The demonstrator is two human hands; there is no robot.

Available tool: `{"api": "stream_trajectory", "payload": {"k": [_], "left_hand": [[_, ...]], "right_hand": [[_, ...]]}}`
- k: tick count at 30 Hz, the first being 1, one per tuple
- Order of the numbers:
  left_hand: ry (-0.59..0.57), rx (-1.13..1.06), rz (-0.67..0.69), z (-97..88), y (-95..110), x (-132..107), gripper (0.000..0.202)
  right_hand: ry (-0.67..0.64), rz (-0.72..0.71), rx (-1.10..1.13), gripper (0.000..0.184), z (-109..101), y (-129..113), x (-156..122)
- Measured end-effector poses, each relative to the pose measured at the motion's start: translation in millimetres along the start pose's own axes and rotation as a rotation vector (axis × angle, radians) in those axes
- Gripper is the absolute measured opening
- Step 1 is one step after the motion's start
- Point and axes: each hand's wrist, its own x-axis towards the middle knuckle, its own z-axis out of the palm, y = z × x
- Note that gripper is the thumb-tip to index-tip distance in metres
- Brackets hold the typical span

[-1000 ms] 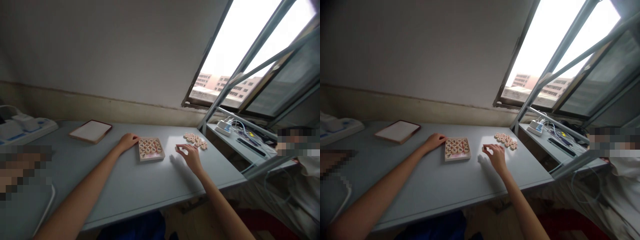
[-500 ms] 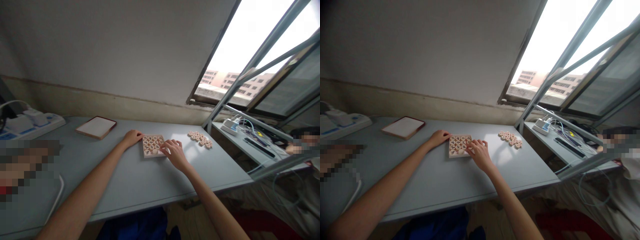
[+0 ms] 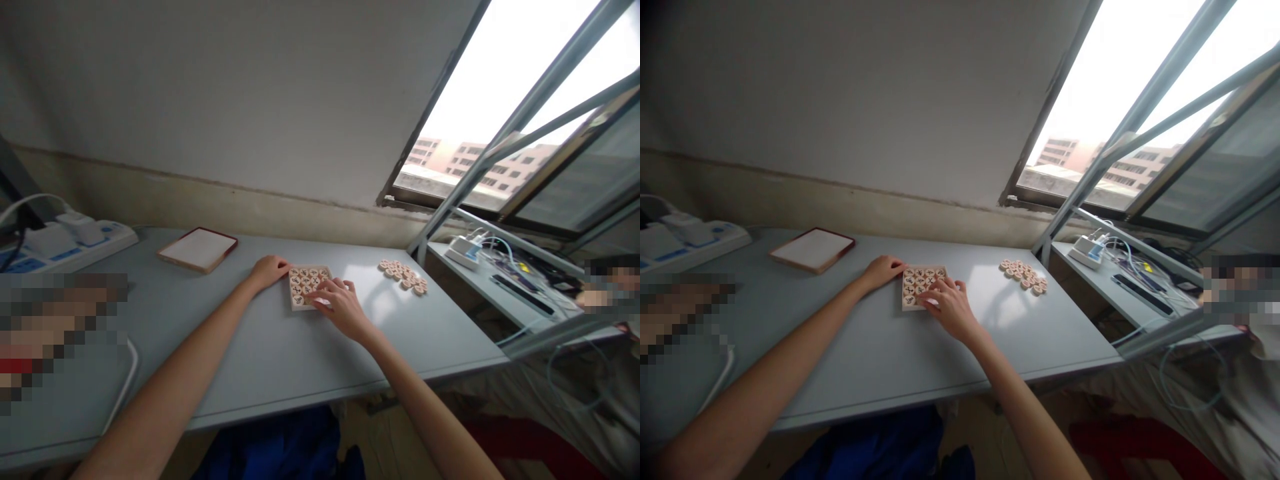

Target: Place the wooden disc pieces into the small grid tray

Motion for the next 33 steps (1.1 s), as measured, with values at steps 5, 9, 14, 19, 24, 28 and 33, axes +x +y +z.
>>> {"api": "stream_trajectory", "payload": {"k": [5, 9, 14, 19, 24, 28, 33], "left_hand": [[0.003, 0.011, 0.003, 0.9, -1, 0, 0.044], [0.004, 0.014, 0.005, 1.2, -1, 0, 0.045], [0.001, 0.008, -0.017, 1.2, -1, 0, 0.045], [-0.002, 0.000, -0.014, 1.0, -1, 0, 0.045], [0.001, 0.006, -0.014, 0.2, 1, 0, 0.045], [-0.002, 0.016, -0.016, 0.3, 0, 0, 0.045], [-0.002, 0.009, -0.011, 0.3, 0, -1, 0.045]], "right_hand": [[0.083, 0.174, -0.099, 0.022, 2, -3, -3], [0.084, 0.282, -0.125, 0.028, 8, -8, -5], [0.111, 0.307, -0.102, 0.034, 16, -20, -3], [0.152, 0.340, -0.081, 0.023, 18, -26, -4], [0.147, 0.373, 0.025, 0.015, 16, -23, -6], [0.125, 0.363, 0.092, 0.013, 11, -18, -4], [0.159, 0.285, 0.010, 0.014, 7, -15, -5]]}}
